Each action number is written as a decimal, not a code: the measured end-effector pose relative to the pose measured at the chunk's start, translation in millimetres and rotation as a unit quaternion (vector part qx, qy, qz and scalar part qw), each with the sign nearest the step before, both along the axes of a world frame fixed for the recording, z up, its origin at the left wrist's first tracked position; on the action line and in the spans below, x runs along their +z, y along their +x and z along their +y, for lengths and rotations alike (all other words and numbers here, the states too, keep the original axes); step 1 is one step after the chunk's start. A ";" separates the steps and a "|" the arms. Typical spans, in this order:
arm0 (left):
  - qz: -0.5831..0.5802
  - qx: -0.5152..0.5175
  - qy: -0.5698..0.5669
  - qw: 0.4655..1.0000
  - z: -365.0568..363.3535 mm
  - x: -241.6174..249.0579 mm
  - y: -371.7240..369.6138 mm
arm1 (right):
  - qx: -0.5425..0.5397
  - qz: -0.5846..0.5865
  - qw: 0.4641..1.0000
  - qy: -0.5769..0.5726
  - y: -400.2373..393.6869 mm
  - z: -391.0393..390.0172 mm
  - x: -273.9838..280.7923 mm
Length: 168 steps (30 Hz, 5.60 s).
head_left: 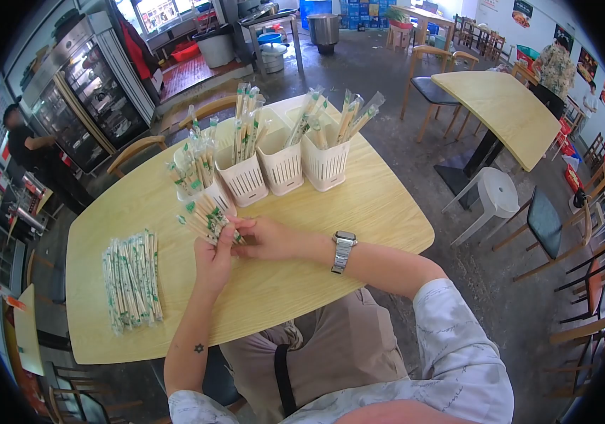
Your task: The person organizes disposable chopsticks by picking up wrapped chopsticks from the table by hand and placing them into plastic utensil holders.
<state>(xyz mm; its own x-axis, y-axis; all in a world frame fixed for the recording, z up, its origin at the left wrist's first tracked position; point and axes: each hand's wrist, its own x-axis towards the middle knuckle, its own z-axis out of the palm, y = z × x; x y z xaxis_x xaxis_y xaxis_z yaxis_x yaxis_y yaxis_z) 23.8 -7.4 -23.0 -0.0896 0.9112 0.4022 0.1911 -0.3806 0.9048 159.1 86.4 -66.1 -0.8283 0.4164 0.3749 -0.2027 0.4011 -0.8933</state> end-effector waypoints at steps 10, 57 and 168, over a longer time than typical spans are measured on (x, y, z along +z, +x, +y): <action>0.045 0.025 -0.012 0.999 -2.9 5.5 1.3 | -0.034 -0.031 0.998 0.050 -1.3 2.6 -8.4; 0.040 0.086 0.041 0.995 3.8 -8.8 -0.8 | -0.257 -0.017 0.803 0.537 13.4 -8.8 17.5; 0.416 0.120 -0.257 0.864 179.0 168.2 108.8 | -0.248 0.175 0.918 0.256 11.9 -14.1 18.2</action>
<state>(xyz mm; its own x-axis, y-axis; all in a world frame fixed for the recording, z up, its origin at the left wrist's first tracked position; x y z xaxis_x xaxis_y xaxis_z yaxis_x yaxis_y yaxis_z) 132.6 171.6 145.2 -0.1745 0.9841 -0.0341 0.8746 0.1708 0.4538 170.9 72.3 -47.9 -0.3760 0.4055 0.8332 -0.1195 0.8704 -0.4776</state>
